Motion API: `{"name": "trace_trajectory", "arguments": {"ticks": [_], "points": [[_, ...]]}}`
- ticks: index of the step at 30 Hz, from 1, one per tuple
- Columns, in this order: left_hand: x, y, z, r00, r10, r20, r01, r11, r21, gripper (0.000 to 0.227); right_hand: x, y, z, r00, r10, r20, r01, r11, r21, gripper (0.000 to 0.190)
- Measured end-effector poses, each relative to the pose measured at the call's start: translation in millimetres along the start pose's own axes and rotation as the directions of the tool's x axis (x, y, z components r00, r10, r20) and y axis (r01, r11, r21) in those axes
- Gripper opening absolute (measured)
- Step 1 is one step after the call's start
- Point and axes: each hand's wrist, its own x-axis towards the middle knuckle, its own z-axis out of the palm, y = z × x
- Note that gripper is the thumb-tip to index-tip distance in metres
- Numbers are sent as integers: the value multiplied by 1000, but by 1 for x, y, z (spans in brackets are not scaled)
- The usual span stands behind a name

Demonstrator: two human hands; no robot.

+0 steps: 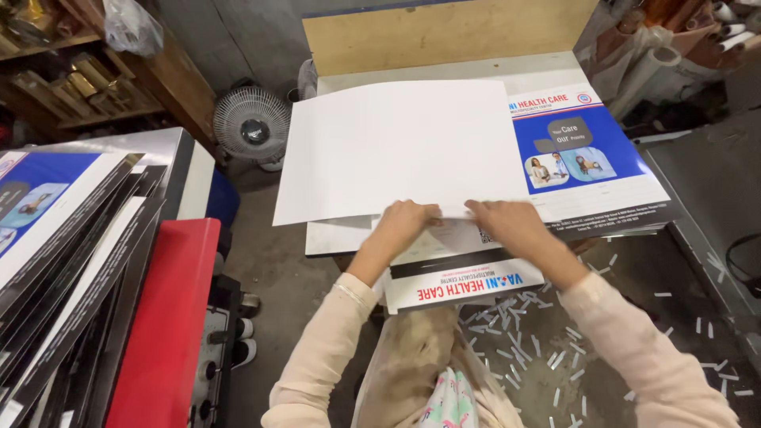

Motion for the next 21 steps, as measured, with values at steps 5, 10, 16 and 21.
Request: {"name": "trace_trajectory", "arguments": {"ticks": [5, 10, 16, 21], "points": [[45, -15, -10, 947, -321, 11, 321, 946, -41, 47, 44, 53, 49, 924, 180, 338, -195, 981, 12, 37], [77, -5, 61, 931, -111, -348, 210, 942, 263, 53, 53, 44, 101, 994, 51, -99, -53, 998, -16, 45], [75, -14, 70, 946, -227, -232, 275, 940, 200, 67, 29, 63, 133, 936, 338, -100, -351, 921, -168, 73], [34, -45, 40, 951, -210, -227, 265, 931, 249, 70, -29, 106, 114, 839, 543, -42, -544, 831, -118, 65]]}}
